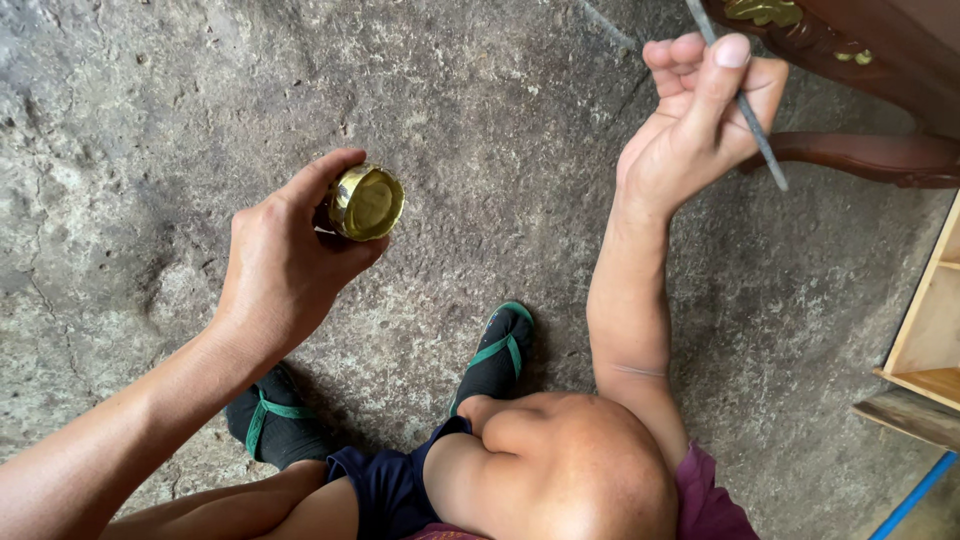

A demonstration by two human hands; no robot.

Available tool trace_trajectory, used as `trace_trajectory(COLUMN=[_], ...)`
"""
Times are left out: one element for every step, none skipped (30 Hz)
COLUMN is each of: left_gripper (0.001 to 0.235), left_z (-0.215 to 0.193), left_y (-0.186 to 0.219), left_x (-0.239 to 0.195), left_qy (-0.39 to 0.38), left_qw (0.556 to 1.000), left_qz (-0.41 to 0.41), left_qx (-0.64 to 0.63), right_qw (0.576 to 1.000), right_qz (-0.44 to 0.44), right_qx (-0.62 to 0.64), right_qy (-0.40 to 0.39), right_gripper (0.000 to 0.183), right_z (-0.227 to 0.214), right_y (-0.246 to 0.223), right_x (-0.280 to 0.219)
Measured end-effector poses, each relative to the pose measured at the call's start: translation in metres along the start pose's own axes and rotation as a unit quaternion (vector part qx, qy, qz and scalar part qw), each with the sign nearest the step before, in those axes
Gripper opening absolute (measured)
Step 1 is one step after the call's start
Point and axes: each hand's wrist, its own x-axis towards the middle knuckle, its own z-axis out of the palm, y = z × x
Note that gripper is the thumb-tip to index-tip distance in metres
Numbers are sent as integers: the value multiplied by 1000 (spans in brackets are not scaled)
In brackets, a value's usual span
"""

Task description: The person sits on the floor and uses a paintbrush to apply gold paint to the carved legs of a wooden table. They repeatedly dip the brush into a small container of paint and carefully apply it to the decorative details of the furniture.

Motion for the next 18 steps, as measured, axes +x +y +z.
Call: trace_trajectory(left_gripper=[68,69,69,69,69,69,69,68,69,70,71,71,70,70,70,70,70,71], left_z=[0,0,0,0,0,0,0,0,0,-1,-1,-1,-1,-1,0,0,0,0], left_y=[0,1,1,1,1,1,1,1,2,2,2,2,1,0,-1,-1,0,-1], left_x=[0,0,0,0,-1,-1,-1,-1,0,0,0,0,1,0,-1,0,1,1], left_qy=[-3,-5,-6,-8,-10,-7,-4,1,-2,-4,-6,-6,-6,-7,-9,-7,-4,0], left_qw=[1000,1000,1000,1000,1000,1000,1000,1000,1000,1000,1000,1000,1000,1000,1000,1000,1000,1000], left_qz=[-4,-8,-11,-16,-20,-14,-8,0,-6,-13,-20,-22,-24,-26,-23,-17,-11,-10], left_qx=[2,4,1,-2,-4,-2,0,3,4,4,5,7,9,10,7,6,5,5], right_qw=[1000,1000,999,999,999,999,1000,999,999,999,999,999,999,1000,1000,999,998,998], right_qz=[-11,-19,-27,-34,-32,-30,-28,-31,-34,-36,-38,-38,-38,-20,-2,12,27,43], right_qx=[-8,-13,-18,-23,-15,-8,0,-7,-14,-20,-16,-14,-13,5,23,46,41,36], right_qy=[0,-1,-2,-3,-7,-11,-14,-12,-11,-10,-10,-9,-9,-13,-16,-22,-32,-43], right_gripper=[27,26,26,27,26,25,25,24,24,23,23,22,22,20,19,18,15,14], right_z=[1,1,2,2,2,1,0,-1,-1,0,1,1,2,2,2,5,6,5], right_y=[0,0,1,2,3,4,5,6,6,6,7,7,6,3,-1,-5,-13,-24], right_x=[0,0,0,0,-1,-1,-1,0,1,3,5,5,4,2,0,0,-6,-16])
